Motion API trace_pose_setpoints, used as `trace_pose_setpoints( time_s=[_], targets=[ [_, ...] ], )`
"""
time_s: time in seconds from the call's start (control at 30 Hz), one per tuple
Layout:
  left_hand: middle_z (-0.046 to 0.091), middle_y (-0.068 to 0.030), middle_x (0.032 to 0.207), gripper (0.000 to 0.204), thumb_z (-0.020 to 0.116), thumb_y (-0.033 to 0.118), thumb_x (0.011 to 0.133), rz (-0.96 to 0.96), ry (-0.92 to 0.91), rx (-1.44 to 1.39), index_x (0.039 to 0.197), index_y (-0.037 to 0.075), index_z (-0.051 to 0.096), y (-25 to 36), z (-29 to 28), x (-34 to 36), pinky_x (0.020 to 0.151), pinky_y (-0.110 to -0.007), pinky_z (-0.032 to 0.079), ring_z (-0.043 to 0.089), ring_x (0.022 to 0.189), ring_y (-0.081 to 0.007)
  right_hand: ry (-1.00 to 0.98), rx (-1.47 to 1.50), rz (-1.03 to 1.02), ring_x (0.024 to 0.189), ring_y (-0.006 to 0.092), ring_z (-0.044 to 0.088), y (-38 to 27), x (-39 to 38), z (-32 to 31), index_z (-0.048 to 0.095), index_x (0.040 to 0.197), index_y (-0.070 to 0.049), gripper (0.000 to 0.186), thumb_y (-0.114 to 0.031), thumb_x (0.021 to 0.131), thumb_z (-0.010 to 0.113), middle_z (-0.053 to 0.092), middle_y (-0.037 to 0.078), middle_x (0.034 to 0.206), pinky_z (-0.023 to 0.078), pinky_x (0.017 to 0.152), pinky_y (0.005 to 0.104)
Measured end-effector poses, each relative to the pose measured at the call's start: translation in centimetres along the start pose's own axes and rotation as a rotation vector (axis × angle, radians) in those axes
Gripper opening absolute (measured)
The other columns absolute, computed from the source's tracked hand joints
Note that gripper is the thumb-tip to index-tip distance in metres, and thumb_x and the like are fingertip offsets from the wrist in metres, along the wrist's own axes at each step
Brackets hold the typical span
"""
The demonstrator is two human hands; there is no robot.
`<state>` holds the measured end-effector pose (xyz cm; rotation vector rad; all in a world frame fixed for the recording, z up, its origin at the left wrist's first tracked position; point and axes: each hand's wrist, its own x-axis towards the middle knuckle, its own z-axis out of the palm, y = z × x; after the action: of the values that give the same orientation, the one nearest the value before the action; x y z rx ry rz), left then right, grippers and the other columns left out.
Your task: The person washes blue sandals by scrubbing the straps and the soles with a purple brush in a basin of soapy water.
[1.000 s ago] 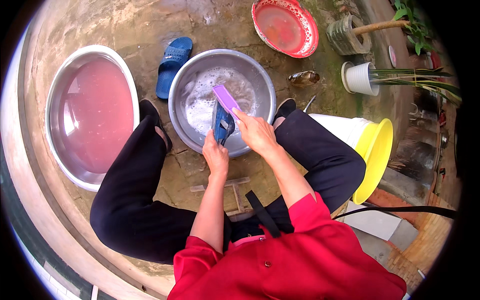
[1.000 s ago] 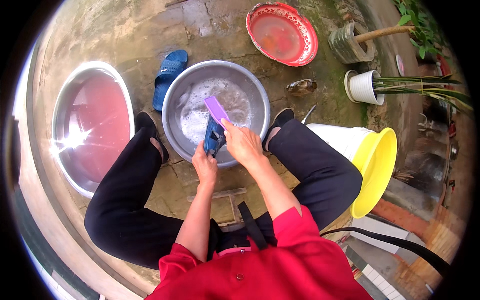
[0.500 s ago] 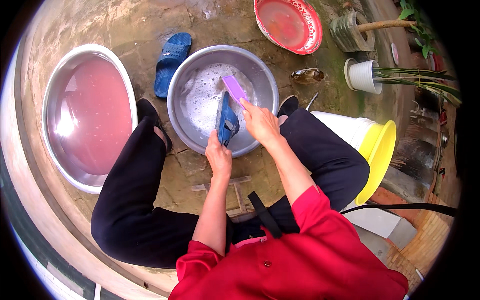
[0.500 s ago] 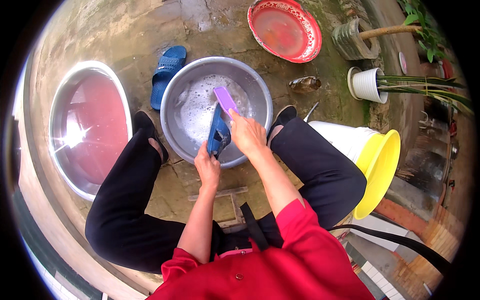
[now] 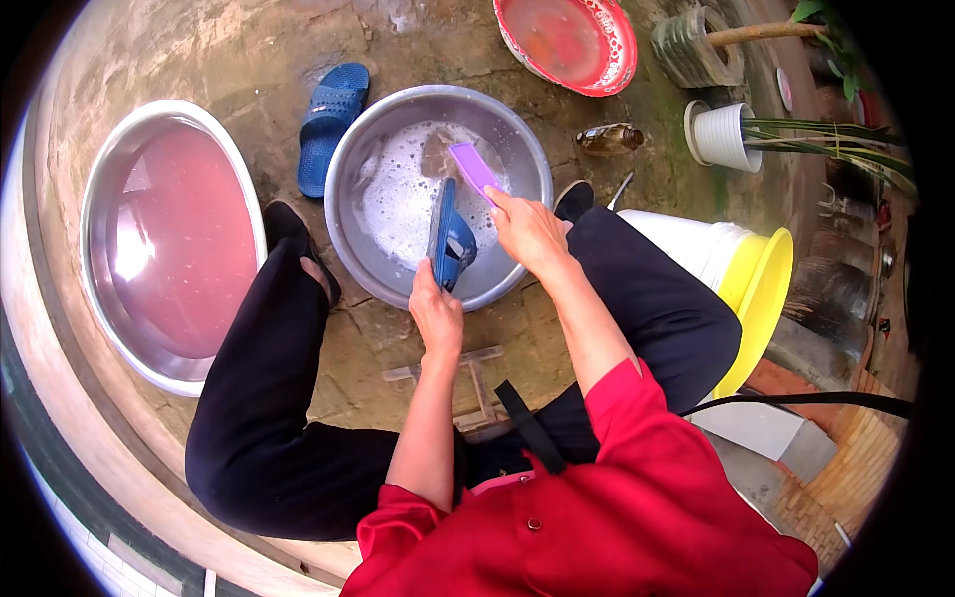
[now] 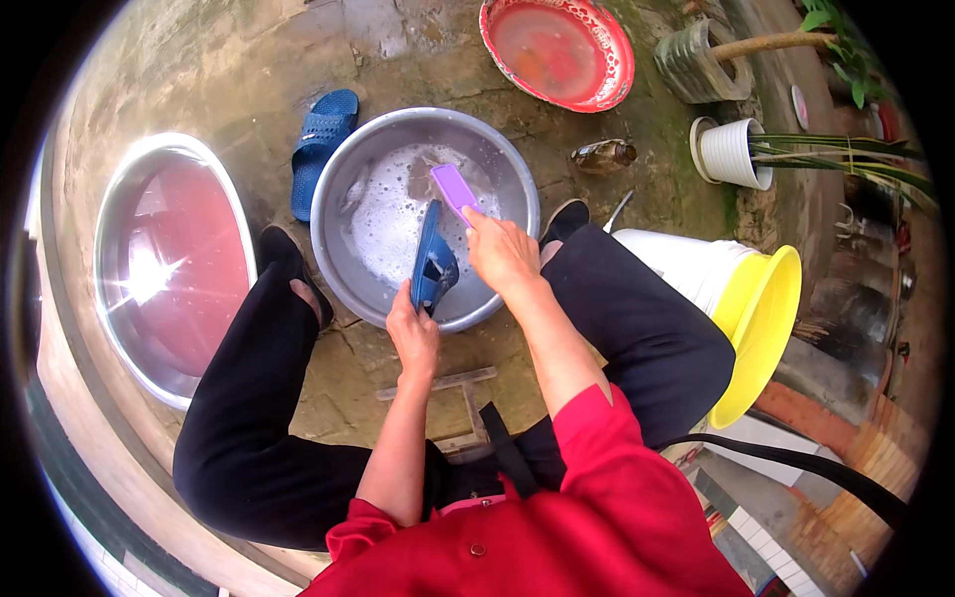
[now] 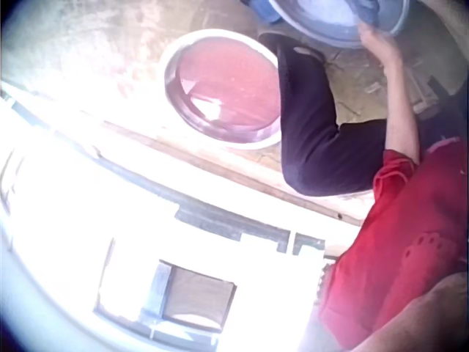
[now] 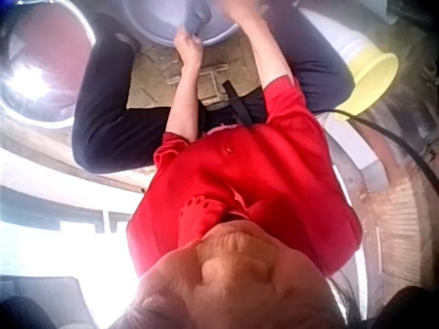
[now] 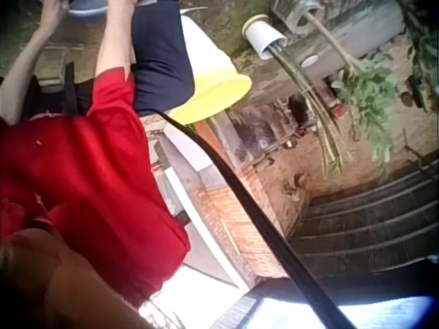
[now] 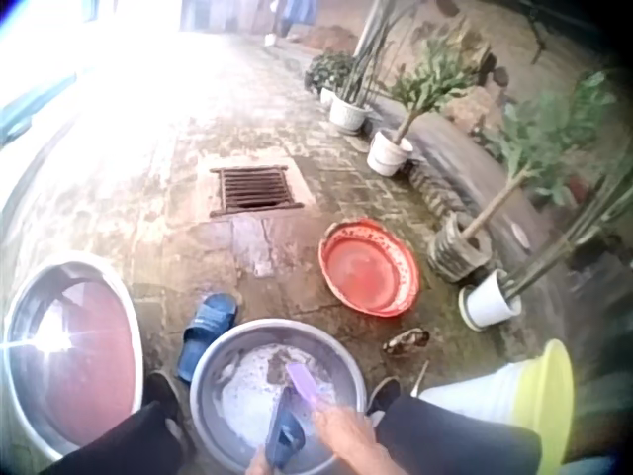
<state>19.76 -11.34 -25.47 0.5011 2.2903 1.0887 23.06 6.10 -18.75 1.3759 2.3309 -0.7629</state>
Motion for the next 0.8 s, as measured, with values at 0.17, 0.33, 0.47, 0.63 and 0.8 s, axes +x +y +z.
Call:
trace_pose_setpoints(
  time_s=[0.17, 0.33, 0.47, 0.63, 0.8],
  targets=[
    [0.062, -0.0325, 0.106, 0.049, 0.051, -0.013, 0.075, 0.004, 0.031, -0.005, 0.123, -0.011, 0.053, -0.3, 0.0, -0.1, 0.086, -0.046, 0.047, 0.061, 0.097, -0.0456, -0.124, 0.069, -0.048, 0.072, 0.0411, 0.064, -1.2, -13.5, 0.4, 0.048, 0.14, -0.029, 0.049, -0.021, 0.092, 0.057, 0.064, 0.023, 0.076, 0.049, 0.066, 0.053],
    [0.061, -0.0329, 0.106, 0.051, 0.049, -0.014, 0.072, 0.069, 0.043, -0.006, 0.123, -0.012, 0.051, -0.4, 0.4, -0.1, 0.086, -0.048, 0.047, 0.06, 0.096, -0.0482, -0.012, 0.014, 0.088, 0.082, 0.0431, 0.064, -0.4, -3.4, 4.7, 0.054, 0.134, -0.021, 0.04, -0.021, 0.093, 0.053, 0.066, 0.025, 0.092, 0.051, 0.073, 0.0525],
    [0.061, -0.0328, 0.106, 0.05, 0.049, -0.014, 0.073, 0.031, 0.001, 0.01, 0.123, -0.013, 0.051, 0.2, 0.2, -0.1, 0.086, -0.047, 0.048, 0.06, 0.097, -0.0475, 0.028, -0.015, 0.052, 0.087, 0.0398, 0.065, 1.2, 1.3, 2.7, 0.06, 0.128, -0.02, 0.035, -0.022, 0.094, 0.053, 0.069, 0.018, 0.093, 0.052, 0.077, 0.049],
    [0.061, -0.033, 0.108, 0.049, 0.051, -0.012, 0.074, 0.015, 0.017, 0.018, 0.124, -0.012, 0.052, -0.5, 0.3, 0.1, 0.089, -0.047, 0.047, 0.06, 0.098, -0.0469, -0.089, 0.126, -0.043, 0.074, 0.0393, 0.065, -1.6, -11.1, -0.7, 0.055, 0.135, -0.022, 0.043, -0.021, 0.092, 0.058, 0.066, 0.021, 0.077, 0.05, 0.067, 0.0489],
    [0.061, -0.0316, 0.107, 0.05, 0.052, -0.012, 0.075, 0.002, -0.004, -0.024, 0.124, -0.009, 0.052, -0.3, 0.0, 0.0, 0.086, -0.047, 0.047, 0.06, 0.097, -0.0468, -0.046, 0.074, 0.022, 0.083, 0.0409, 0.065, -1.9, -6.0, 3.1, 0.055, 0.134, -0.027, 0.042, -0.021, 0.093, 0.056, 0.068, 0.022, 0.088, 0.051, 0.074, 0.0509]
  ],
)
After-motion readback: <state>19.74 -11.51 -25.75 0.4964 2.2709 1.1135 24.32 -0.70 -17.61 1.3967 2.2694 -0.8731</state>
